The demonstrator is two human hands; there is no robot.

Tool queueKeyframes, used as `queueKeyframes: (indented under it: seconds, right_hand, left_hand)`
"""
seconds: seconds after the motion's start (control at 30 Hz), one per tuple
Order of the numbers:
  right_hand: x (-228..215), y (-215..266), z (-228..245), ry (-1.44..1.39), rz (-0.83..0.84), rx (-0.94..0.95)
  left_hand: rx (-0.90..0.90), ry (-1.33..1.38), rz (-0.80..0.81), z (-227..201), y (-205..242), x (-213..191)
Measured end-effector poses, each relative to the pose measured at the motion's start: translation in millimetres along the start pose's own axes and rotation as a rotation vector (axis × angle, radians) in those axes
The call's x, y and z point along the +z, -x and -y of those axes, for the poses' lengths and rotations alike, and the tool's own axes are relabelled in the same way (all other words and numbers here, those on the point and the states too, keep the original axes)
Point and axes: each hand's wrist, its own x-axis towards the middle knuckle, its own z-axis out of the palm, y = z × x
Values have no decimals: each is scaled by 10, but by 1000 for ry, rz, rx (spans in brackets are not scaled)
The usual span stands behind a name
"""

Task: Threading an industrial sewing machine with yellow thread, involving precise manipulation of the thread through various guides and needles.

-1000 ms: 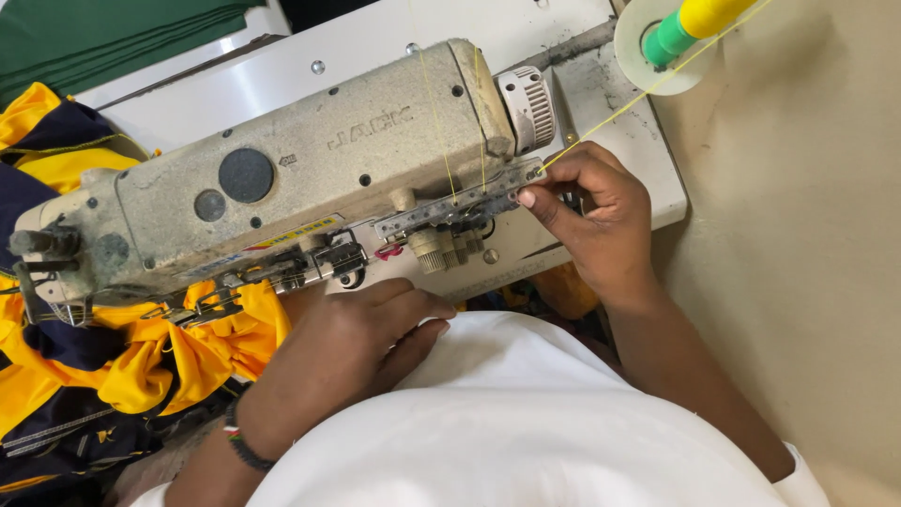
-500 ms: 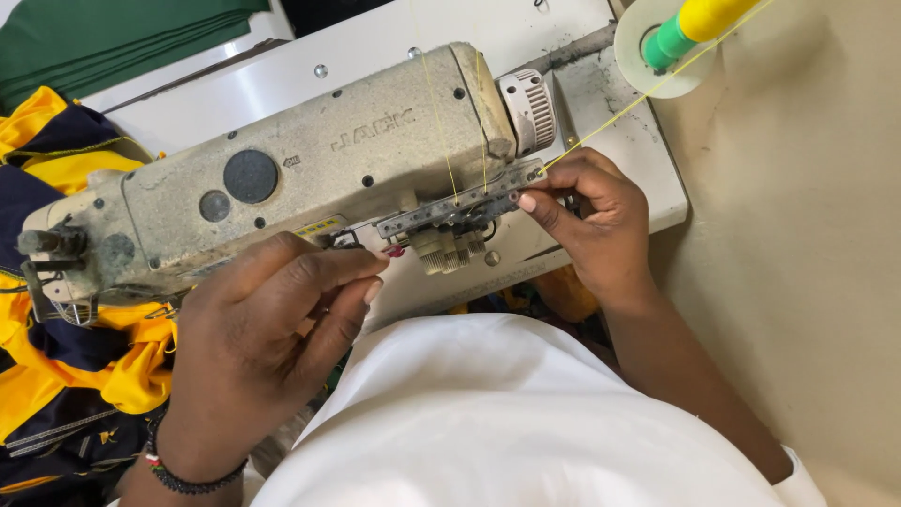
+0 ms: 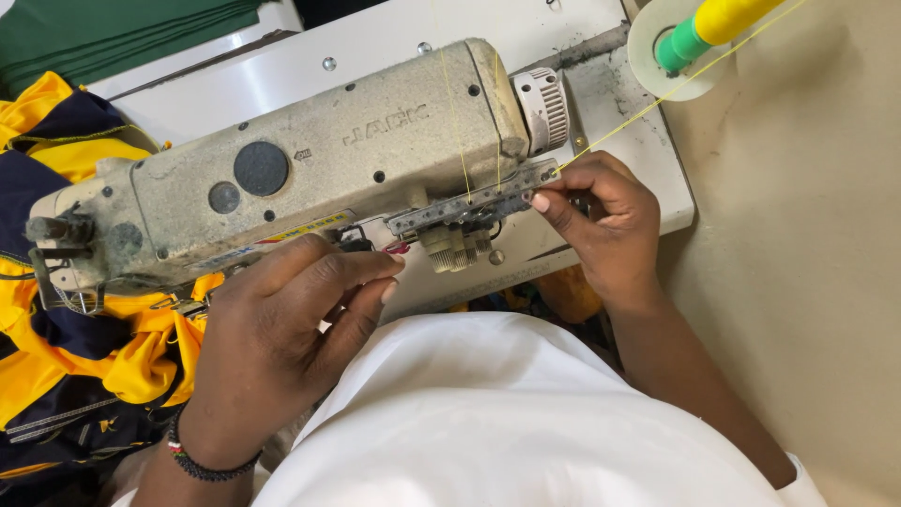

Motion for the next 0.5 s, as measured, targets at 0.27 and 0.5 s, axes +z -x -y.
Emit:
queueKeyframes:
  seconds: [0.27, 0.5]
  right_hand:
    - [14, 51, 7, -42, -6, 61]
    - [53, 27, -18, -31, -9, 34]
  left_hand:
    - [19, 27, 4, 13, -19, 18]
    - [11, 35, 9, -6, -27, 54]
